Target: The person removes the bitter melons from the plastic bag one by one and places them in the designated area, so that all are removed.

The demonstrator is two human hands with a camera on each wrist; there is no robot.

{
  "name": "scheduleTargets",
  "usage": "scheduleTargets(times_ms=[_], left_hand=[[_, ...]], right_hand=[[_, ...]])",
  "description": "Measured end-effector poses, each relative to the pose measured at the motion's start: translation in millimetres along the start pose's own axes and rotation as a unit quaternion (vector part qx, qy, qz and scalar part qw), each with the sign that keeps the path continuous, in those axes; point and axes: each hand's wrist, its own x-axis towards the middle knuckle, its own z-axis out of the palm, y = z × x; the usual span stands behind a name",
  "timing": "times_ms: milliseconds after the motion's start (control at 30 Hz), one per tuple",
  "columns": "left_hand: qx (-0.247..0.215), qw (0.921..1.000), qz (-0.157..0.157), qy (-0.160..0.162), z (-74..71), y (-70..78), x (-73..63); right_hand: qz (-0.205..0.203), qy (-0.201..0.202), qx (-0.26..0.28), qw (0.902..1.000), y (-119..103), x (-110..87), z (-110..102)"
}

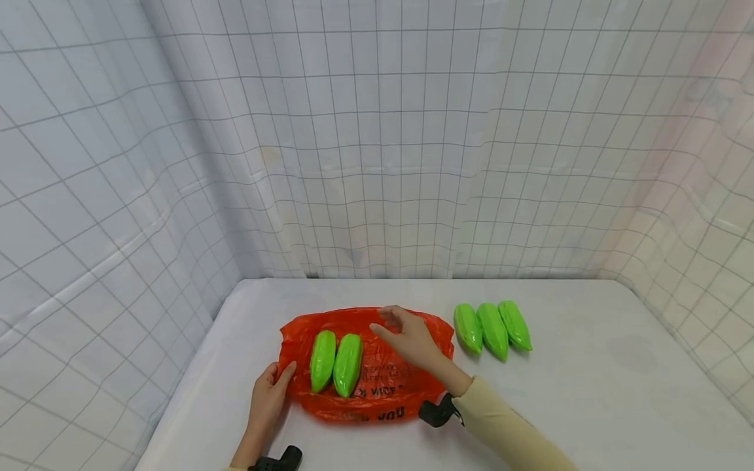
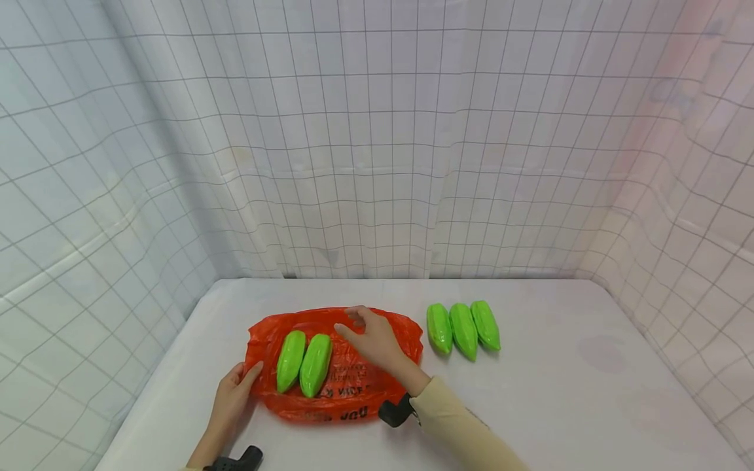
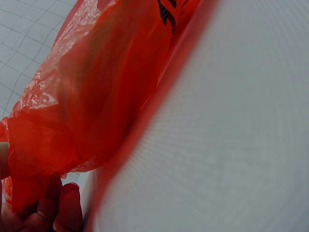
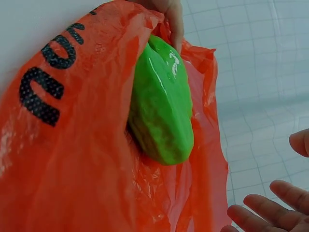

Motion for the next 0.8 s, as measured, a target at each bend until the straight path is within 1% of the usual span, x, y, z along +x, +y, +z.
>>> scheduleTargets(times_ms=[233,467,600,800], left_hand=[[0.001,1.0000,0.004,0.000,-0.3,-0.3,-0.3],[0.000,1.0000,0.005,0.005,0.1,0.2,-1.6],[0.000,0.9999,0.010,0.005,0.9,0.9,-2.1],[0.005,0.9999,0.007,0.006,0.1,0.7,-1.8]], right_hand=[[-0.003,-0.011,0.003,0.9999,-0.3,2.9,10.4],[0.002,-0.037,0.019,0.9991,-0.5,4.9,19.5],[0.002,-0.044,0.015,0.9989,0.3,5.7,24.6],[0.019,-0.051,0.002,0.9985,-0.9,8.1,32.2]])
